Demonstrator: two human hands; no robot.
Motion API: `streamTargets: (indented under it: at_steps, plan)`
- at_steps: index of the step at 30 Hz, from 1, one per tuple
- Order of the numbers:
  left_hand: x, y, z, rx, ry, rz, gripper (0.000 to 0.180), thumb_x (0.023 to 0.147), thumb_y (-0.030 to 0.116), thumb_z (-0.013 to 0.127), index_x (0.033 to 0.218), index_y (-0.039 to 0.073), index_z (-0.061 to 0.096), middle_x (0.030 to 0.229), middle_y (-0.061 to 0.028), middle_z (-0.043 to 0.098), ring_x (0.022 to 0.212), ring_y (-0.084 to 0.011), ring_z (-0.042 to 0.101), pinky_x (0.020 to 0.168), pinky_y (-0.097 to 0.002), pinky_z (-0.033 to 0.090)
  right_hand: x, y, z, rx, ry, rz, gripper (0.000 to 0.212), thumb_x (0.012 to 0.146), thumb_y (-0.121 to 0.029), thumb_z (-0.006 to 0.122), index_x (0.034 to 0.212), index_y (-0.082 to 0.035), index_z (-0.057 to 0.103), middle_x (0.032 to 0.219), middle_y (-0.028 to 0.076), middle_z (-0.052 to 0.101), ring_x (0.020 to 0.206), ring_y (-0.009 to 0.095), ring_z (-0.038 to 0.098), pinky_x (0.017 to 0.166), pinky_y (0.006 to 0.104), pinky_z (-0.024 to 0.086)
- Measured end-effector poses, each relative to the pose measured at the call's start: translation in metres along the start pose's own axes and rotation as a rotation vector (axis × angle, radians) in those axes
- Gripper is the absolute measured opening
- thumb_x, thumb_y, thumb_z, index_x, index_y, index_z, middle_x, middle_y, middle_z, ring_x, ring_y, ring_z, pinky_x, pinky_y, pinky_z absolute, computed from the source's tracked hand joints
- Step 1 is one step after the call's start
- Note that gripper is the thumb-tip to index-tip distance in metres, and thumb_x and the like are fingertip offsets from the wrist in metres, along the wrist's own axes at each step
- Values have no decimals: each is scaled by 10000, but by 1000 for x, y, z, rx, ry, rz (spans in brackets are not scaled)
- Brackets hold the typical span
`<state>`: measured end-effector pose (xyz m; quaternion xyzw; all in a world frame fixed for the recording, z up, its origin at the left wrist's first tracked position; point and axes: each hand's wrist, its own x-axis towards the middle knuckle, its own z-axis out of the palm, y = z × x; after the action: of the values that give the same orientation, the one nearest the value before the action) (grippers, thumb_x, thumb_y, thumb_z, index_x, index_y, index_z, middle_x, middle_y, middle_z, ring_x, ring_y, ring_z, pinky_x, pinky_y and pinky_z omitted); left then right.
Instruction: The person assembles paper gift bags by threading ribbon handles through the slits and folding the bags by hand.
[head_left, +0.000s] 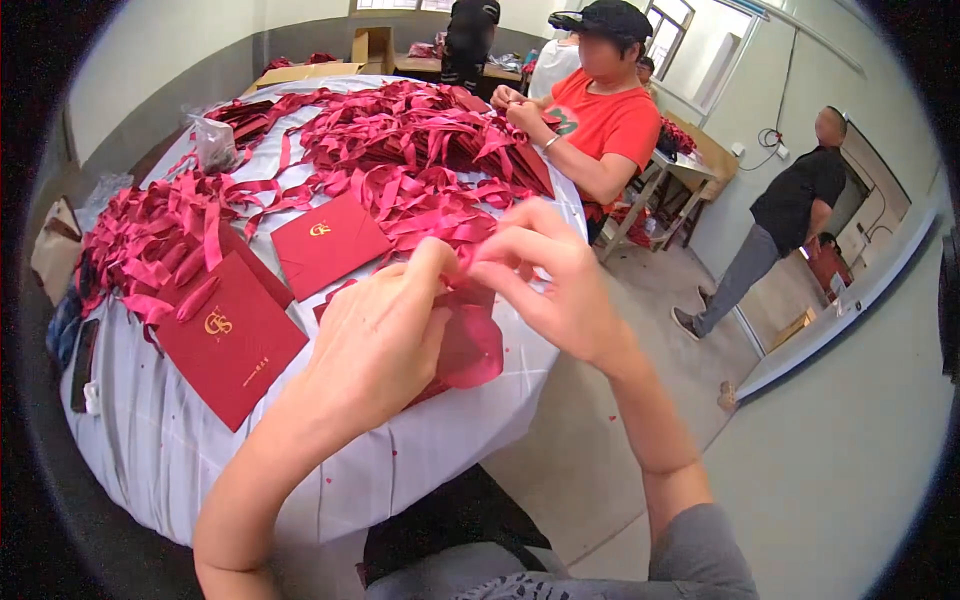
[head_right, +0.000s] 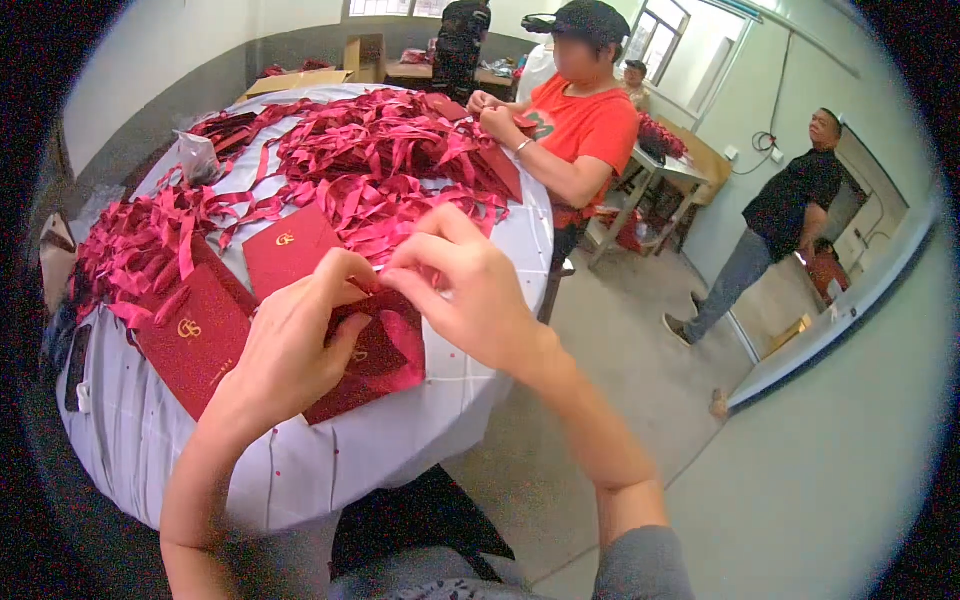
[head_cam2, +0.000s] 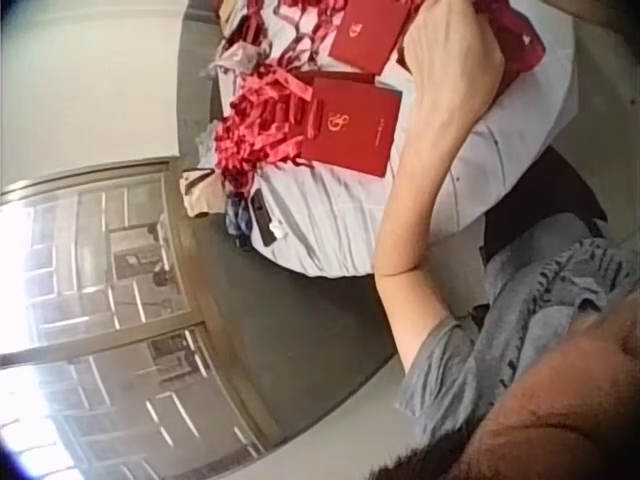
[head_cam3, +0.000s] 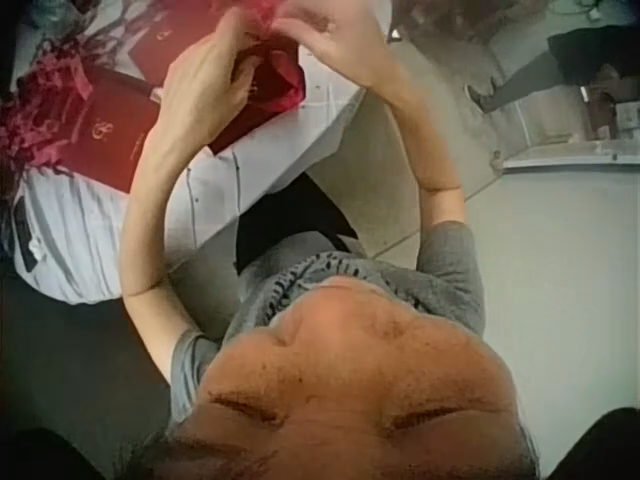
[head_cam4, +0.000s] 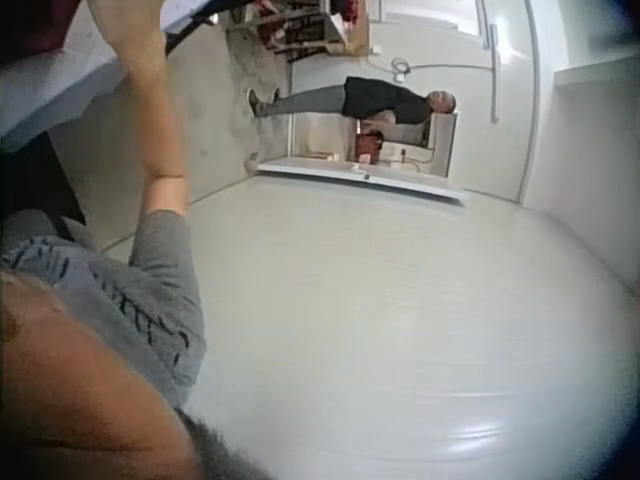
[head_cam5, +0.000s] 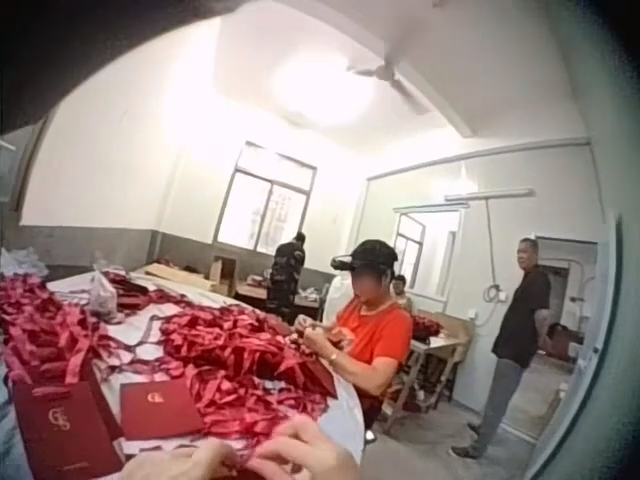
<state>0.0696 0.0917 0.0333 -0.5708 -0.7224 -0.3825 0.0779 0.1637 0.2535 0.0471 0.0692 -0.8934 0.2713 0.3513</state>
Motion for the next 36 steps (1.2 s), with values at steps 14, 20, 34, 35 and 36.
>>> streamTargets:
  at_steps: [14, 20, 34, 35, 36]
  plan:
    - [1, 7, 10, 123, 89, 154, 295, 713, 26, 616, 932, 7, 420, 744, -178, 576, 727, -339, 580, 609, -416, 442, 87, 6, -7, -141, -1191, 268, 335, 828, -279, 532, 716, 24, 623, 614, 59, 593, 544, 123, 525, 527, 285, 435]
    - [1, 8, 10, 269, 99, 168, 295, 703, 36, 618, 939, -9, 447, 666, -148, 575, 690, -326, 575, 615, -412, 435, 79, 17, -4, 102, -1016, 423, 247, 762, -223, 642, 867, -2, 681, 710, 28, 649, 651, 90, 555, 632, 258, 449]
    - [0, 4, 5, 113, -31, -33, 159, 781, 20, 559, 902, 20, 455, 801, -159, 593, 782, -344, 580, 669, -400, 450, 54, 28, -2, 607, -204, 415, 197, 864, -198, 579, 835, -17, 651, 713, -36, 579, 657, 21, 492, 582, 179, 388]
    - [0, 3, 4, 111, -36, -31, 159, 781, 20, 559, 902, 20, 455, 801, -159, 593, 782, -344, 580, 669, -400, 450, 54, 29, 0, 608, -201, 418, 197, 864, -198, 579, 835, -17, 651, 713, -36, 579, 657, 21, 492, 582, 179, 388]
    - [1, 2, 2, 89, -54, -23, 151, 790, 23, 551, 907, 16, 456, 807, -162, 591, 778, -346, 579, 667, -398, 448, 54, 30, 1, 644, -105, 413, 198, 865, -194, 577, 828, -14, 652, 716, -34, 580, 660, 21, 489, 587, 177, 386]
